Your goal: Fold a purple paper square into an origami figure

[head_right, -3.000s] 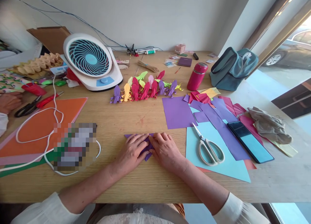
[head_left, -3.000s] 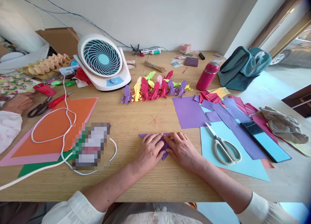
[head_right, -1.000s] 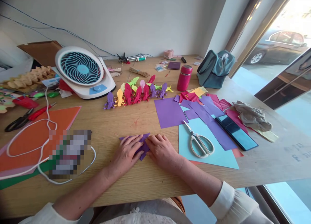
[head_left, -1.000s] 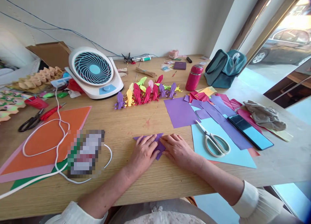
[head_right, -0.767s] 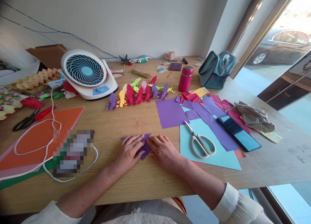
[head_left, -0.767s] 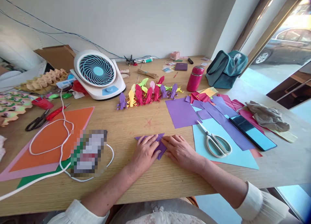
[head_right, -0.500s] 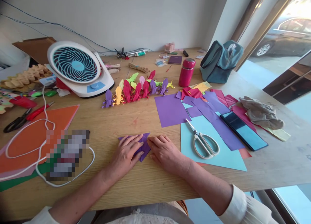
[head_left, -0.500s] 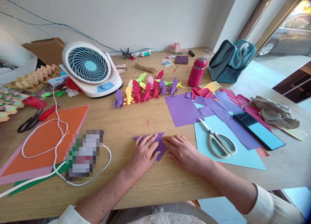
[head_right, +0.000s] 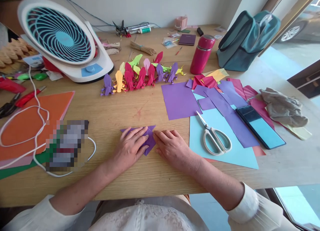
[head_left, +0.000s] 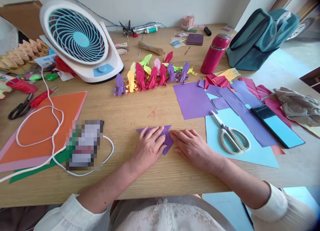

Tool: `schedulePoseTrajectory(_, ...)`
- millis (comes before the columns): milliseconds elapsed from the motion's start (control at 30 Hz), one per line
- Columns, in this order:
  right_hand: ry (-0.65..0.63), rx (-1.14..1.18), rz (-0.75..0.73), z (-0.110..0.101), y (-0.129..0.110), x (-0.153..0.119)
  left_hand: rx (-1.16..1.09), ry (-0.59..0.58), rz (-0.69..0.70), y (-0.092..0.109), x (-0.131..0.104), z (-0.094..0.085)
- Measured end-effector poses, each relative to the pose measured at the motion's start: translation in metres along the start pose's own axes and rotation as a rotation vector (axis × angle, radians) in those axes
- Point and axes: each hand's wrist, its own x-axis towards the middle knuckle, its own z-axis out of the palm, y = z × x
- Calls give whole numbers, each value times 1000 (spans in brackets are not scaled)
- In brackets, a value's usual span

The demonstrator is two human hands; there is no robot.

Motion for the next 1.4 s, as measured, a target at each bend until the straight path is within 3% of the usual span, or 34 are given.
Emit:
schedulePoseTrajectory(267, 10, 127, -20, -2, 10, -6, -26, -2, -8, 1, 1, -1)
schedulePoseTrajectory(433, 167, 288, 31, -7, 25, -13, -29, -6, -2, 1, 2, -2)
schedulePoseTrajectory(700, 34, 162, 0, -5, 19, -6, -39, -6, -14, 1, 1, -2)
schedulePoseTrajectory(1067, 24, 189, 18, -3, 20, -11, -35, -5, -16, 1, 1, -1)
schedulePoseTrajectory(1400, -15, 67, -20, -6, 15, -11, -6, -5, -6, 2, 1, -2)
